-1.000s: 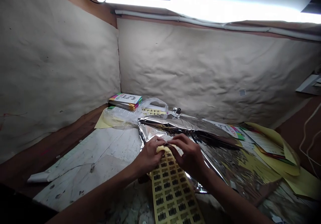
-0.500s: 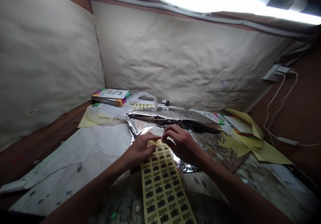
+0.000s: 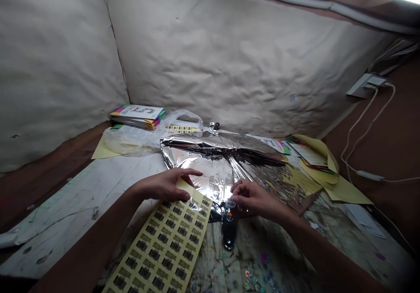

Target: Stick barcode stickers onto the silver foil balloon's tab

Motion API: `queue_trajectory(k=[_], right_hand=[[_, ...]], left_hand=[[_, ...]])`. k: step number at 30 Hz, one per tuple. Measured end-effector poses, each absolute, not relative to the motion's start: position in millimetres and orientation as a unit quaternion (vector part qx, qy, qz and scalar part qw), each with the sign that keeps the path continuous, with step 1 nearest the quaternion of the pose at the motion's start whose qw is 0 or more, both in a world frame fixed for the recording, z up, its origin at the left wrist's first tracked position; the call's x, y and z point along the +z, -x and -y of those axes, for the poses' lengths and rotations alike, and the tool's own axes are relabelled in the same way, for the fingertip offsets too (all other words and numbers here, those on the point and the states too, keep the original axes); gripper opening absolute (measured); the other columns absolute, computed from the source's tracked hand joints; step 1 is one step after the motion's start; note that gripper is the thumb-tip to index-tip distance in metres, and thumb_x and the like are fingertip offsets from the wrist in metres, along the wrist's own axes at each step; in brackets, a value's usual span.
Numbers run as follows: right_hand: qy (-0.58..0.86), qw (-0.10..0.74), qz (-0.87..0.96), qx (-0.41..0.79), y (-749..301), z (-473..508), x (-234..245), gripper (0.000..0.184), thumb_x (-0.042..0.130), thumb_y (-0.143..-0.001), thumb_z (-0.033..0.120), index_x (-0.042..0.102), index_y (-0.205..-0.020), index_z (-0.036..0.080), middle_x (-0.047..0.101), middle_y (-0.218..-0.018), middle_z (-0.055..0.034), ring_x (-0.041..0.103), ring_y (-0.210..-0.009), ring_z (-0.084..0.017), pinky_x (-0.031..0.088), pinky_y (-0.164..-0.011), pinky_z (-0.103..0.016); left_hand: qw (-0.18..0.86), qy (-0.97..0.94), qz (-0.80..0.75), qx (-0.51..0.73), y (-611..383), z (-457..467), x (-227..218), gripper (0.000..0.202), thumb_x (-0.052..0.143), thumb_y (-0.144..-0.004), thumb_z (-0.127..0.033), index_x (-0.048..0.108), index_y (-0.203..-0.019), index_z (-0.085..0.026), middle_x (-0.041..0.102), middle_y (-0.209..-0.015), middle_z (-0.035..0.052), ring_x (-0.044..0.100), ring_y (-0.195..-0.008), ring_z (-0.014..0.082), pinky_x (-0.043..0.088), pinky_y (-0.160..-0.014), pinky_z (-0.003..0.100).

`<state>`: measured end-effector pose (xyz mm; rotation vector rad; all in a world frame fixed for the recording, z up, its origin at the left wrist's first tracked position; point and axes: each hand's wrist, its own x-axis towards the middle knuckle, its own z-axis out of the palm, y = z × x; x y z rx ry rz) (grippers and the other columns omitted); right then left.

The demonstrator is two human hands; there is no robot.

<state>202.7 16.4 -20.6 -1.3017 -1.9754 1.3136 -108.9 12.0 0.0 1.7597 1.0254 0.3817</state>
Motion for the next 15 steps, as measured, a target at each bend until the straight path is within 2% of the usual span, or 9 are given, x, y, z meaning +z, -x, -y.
queue_trajectory(k=[5,11,13,15], right_hand=[[0.471,0.222,0.728,0.446,-202.3,-16.8,-22.4,0.022,0.07,-0.075,0.034,0.066,-0.066,0.014,0.062,-0.093,-0.0064,0.061,-0.072,-0.016,0.052,-0.06,-0.027],[0.494,0.191,0.808,0.258,-195.0,-9.3,-28.2,0.015,0.063,-0.082,0.027,0.066,-0.07,0.018,0.062,-0.086,-0.0043,0.061,-0.078,-0.018,0.05,-0.072,-0.033],[0.493,0.205,0.817,0.216,-195.7,-4.9,-31.4,0.008,0.062,-0.083,0.024,0.067,-0.08,0.019,0.061,-0.087,-0.0043,0.061,-0.079,-0.018,0.05,-0.073,-0.034],[0.479,0.237,0.824,0.188,-200.2,0.6,-33.3,0.014,0.06,-0.084,0.02,0.065,-0.097,0.019,0.061,-0.095,-0.0061,0.062,-0.079,-0.018,0.052,-0.072,-0.033]], left_hand=[[0.502,-0.733,-0.439,0.136,111.1,-12.8,-3.4,0.072,0.067,-0.073,-0.035,0.043,-0.14,-0.027,0.059,-0.114,0.0063,0.06,-0.092,0.0231,0.05,-0.077,0.03],[0.494,-0.739,-0.436,0.14,110.9,-12.8,-4.7,0.071,0.067,-0.073,-0.032,0.044,-0.14,-0.027,0.061,-0.116,0.005,0.06,-0.093,0.0227,0.049,-0.08,0.029],[0.493,-0.743,-0.43,0.143,111.5,-12.8,-5.2,0.07,0.068,-0.073,-0.032,0.045,-0.139,-0.027,0.061,-0.117,0.0048,0.061,-0.094,0.0232,0.049,-0.082,0.03],[0.497,-0.744,-0.424,0.142,112.8,-12.3,-4.4,0.069,0.068,-0.073,-0.032,0.046,-0.139,-0.028,0.062,-0.118,0.0047,0.061,-0.095,0.0235,0.049,-0.082,0.031]])
